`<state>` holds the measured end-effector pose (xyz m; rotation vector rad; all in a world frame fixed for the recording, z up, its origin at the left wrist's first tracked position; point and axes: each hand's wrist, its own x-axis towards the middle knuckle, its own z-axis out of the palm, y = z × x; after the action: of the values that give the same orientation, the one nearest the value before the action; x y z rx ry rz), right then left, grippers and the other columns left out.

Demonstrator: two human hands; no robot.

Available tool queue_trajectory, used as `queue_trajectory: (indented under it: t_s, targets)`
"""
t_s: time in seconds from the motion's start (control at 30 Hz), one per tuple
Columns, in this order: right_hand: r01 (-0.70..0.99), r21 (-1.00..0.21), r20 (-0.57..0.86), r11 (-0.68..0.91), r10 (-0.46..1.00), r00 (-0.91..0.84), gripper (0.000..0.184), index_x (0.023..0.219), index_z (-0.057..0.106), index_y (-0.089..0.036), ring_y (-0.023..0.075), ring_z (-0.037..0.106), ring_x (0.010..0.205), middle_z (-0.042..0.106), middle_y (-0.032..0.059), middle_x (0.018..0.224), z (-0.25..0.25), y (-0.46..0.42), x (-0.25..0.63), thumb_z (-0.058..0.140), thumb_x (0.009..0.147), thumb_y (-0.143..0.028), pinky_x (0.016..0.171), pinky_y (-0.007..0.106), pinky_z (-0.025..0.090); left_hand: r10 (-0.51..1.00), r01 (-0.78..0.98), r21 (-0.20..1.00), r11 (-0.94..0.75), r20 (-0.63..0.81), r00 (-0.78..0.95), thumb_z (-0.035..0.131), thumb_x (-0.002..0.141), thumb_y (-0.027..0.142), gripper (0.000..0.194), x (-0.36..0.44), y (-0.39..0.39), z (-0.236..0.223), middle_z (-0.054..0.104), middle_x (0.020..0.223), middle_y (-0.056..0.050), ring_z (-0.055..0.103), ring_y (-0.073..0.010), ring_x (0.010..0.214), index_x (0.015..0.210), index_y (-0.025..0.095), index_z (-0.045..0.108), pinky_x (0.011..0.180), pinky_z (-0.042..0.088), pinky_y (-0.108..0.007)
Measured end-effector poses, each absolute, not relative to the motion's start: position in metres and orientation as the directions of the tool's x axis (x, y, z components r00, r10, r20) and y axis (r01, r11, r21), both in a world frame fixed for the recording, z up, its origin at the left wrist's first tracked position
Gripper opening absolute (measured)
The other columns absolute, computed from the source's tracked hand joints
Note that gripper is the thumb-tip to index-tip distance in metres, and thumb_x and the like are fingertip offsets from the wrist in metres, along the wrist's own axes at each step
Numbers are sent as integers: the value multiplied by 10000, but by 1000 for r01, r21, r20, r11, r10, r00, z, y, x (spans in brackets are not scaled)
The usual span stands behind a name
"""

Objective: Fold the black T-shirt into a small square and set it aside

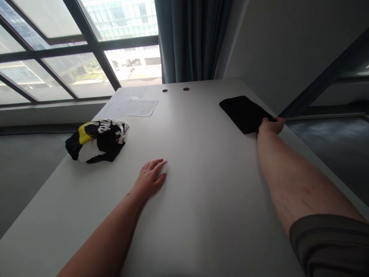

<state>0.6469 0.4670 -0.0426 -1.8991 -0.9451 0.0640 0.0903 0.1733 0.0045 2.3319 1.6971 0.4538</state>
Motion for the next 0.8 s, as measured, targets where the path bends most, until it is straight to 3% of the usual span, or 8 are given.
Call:
queue_trajectory:
  t_s: [0.1, 0.23, 0.4, 0.5, 0.63, 0.73, 0.8]
  targets:
    - [465, -824, 271, -324, 495, 826, 361, 1215, 401, -211, 285, 583, 1230, 567, 217, 1334, -36, 462, 638, 576, 909, -134, 1053, 456, 435, 950, 879, 361, -312, 120, 288, 521, 996, 356, 547, 90, 173, 5, 553, 1527, -63, 500, -279, 1405, 1539, 308, 489, 1243, 326, -523]
    - [389, -856, 234, -341, 417, 879, 331, 1182, 431, -220, 266, 580, 1277, 592, 190, 1346, -24, 449, 621, 597, 912, -125, 1095, 386, 407, 949, 875, 367, -315, 119, 292, 524, 993, 354, 573, 90, 172, 4, 543, 1539, -65, 490, -281, 1413, 1561, 309, 461, 1246, 318, -526]
    - [416, -834, 236, -362, 447, 863, 326, 1228, 430, -200, 279, 587, 1296, 590, 212, 1364, -18, 432, 610, 547, 925, -168, 1077, 352, 427, 951, 878, 365, -309, 109, 289, 536, 982, 364, 570, 90, 173, 4, 541, 1541, -71, 481, -288, 1420, 1546, 304, 485, 1244, 317, -527]
    - [460, -802, 225, -381, 521, 824, 379, 1291, 376, -208, 295, 580, 1303, 568, 204, 1372, -19, 421, 606, 487, 931, -166, 1078, 387, 435, 951, 880, 362, -309, 115, 287, 544, 975, 365, 557, 91, 173, 3, 546, 1536, -62, 485, -288, 1417, 1529, 322, 507, 1250, 310, -528]
    - [516, -720, 204, -464, 569, 797, 441, 1368, 322, -195, 344, 486, 1376, 386, 254, 1484, -17, 403, 601, 452, 946, -194, 1127, 478, 397, 951, 883, 353, -310, 118, 287, 552, 963, 353, 515, 91, 173, 2, 545, 1535, -64, 486, -300, 1415, 1476, 313, 568, 1241, 323, -535]
    - [600, -667, 314, -442, 564, 764, 494, 1387, 402, -154, 391, 385, 1446, 188, 288, 1605, -16, 386, 594, 524, 911, -204, 1182, 508, 330, 950, 883, 351, -312, 119, 288, 555, 962, 358, 501, 91, 173, 2, 540, 1540, -66, 487, -308, 1413, 1461, 311, 584, 1239, 323, -546]
    - [708, -598, 395, -375, 631, 668, 527, 1415, 458, -167, 396, 303, 1503, 155, 249, 1656, -18, 377, 587, 558, 900, -217, 1222, 508, 274, 949, 882, 351, -315, 119, 292, 551, 968, 362, 499, 91, 174, 2, 537, 1543, -66, 484, -305, 1417, 1463, 309, 580, 1245, 315, -547]
